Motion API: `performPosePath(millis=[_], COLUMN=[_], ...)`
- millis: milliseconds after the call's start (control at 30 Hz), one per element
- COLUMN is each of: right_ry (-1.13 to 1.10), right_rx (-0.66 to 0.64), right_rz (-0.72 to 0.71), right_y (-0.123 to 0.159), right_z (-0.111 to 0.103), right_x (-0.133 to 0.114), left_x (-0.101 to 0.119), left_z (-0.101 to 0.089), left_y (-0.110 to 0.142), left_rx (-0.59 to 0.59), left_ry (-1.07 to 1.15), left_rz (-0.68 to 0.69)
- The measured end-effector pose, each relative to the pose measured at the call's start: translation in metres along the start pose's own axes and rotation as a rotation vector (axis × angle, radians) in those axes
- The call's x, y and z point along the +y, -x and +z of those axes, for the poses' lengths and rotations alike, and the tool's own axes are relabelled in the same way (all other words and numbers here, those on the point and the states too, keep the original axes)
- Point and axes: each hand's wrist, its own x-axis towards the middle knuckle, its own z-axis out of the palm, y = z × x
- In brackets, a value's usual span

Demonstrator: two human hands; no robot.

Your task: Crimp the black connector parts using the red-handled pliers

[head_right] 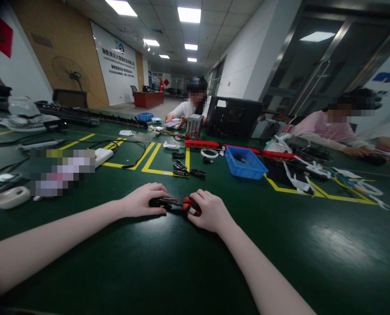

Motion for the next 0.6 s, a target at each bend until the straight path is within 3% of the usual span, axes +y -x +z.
performPosePath(millis=[267, 600], right_ry=[-0.058, -0.136], right_rx=[-0.018, -0.034], right_rz=[0.041, 0.087], right_y=[0.0005, -0.0001], right_z=[-0.0003, -0.0006], right_x=[0.0002, 0.0019], left_x=[-0.0034, -0.0026], left_z=[0.0006, -0.0036], left_y=[0.0002, -0.0004], left_rx=[0.061, 0.053], left_ry=[0.174, 0.326], left_rz=[0.01, -0.014])
